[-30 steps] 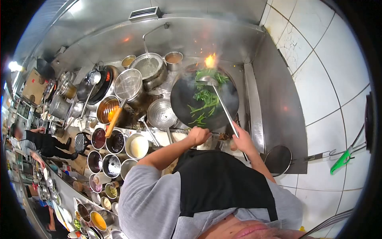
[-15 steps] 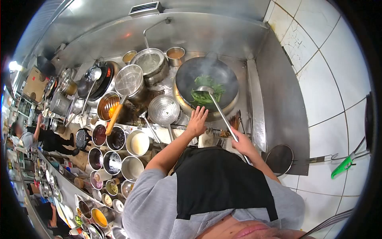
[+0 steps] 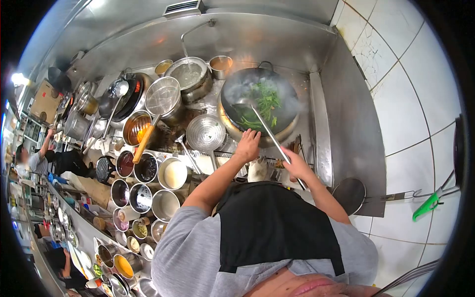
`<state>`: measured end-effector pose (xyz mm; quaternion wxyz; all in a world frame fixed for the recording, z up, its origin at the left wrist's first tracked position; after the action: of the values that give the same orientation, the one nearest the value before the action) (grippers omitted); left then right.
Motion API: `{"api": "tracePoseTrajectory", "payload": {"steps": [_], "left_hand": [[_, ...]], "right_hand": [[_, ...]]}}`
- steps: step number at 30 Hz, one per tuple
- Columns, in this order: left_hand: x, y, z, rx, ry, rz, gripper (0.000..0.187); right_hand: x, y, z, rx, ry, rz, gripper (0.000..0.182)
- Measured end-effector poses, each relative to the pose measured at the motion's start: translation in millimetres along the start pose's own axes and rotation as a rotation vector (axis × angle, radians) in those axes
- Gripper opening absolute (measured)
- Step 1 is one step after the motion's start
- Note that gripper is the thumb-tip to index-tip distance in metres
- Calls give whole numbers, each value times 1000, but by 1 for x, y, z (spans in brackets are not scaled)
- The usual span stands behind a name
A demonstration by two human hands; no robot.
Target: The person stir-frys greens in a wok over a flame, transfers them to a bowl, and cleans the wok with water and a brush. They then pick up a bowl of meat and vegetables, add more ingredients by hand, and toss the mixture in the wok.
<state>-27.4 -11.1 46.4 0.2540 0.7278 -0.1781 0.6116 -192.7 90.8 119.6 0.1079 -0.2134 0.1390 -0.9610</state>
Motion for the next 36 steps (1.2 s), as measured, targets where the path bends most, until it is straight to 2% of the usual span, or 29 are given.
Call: {"api": "tracePoseTrajectory", "payload": {"steps": [1,2,3,4,6,7,8,10,14,16,17,19,20,22,24,26,28,29,30,32,33,36], "left_hand": [[2,5,1,2,-1,1,70],[2,14,4,37,-36,49,55],[2,21,7,70,-70,100,41],[5,25,6,71,-72,107,41],[6,31,8,101,-70,152,26],[2,33,10,53,-58,-2,27],[13,32,7,48,-56,-1,27],[52,24,-12,17,-174,82,29],[79,8,-26,-33,-278,48,31],[62,14,-21,-46,-218,1,33],[58,16,-15,-69,-236,-154,33],[19,11,-12,-43,-193,-101,32],[5,8,-11,-8,-151,-62,32],[-24,-19,-21,-20,-104,159,37],[-20,-49,-36,-108,-186,375,41],[7,-61,-46,-97,-178,389,41],[32,-30,-36,-82,-205,244,35],[40,-11,-28,-35,-181,235,35],[44,7,-24,-45,-109,88,36],[37,19,-16,-46,-70,-124,36],[28,14,-18,-51,-73,-124,36],[0,-15,-27,-3,-213,270,38]], "right_hand": [[1,-23,-3,-158,119,53,62],[7,-38,-8,-161,120,55,62],[17,-50,-6,-49,19,28,62],[22,-61,0,62,-80,2,62],[24,-82,21,100,-64,-4,62],[28,-94,37,142,-51,-14,63],[36,-108,53,142,-47,-18,63],[39,-137,62,-166,470,158,64],[60,-157,65,-227,581,246,64],[55,-137,38,-208,333,229,64],[49,-121,36,-185,138,173,64],[32,-68,1,291,-225,-53,63],[22,-59,-2,289,-225,-57,63],[20,-41,3,167,-302,-234,63],[29,-54,23,128,-217,-193,62],[41,-66,30,88,-130,-156,62],[49,-79,22,59,-180,-40,62],[48,-84,39,-186,-163,36,62],[42,-75,31,-193,-155,41,62],[34,-47,19,132,-314,-117,59],[24,-33,9,189,-357,-168,57],[13,-29,7,146,-391,-226,56]]}}
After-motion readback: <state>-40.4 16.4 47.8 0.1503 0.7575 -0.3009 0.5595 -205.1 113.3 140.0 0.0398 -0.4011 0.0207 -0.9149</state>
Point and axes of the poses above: each hand's wrist, its own y-axis towards the middle knuckle, its own x-axis out of the back of the hand, z = x × y, the point moved 8 cm from there along y, towards the middle knuckle, and after that the axes turned 10 degrees about y, right-handed, at the moved point
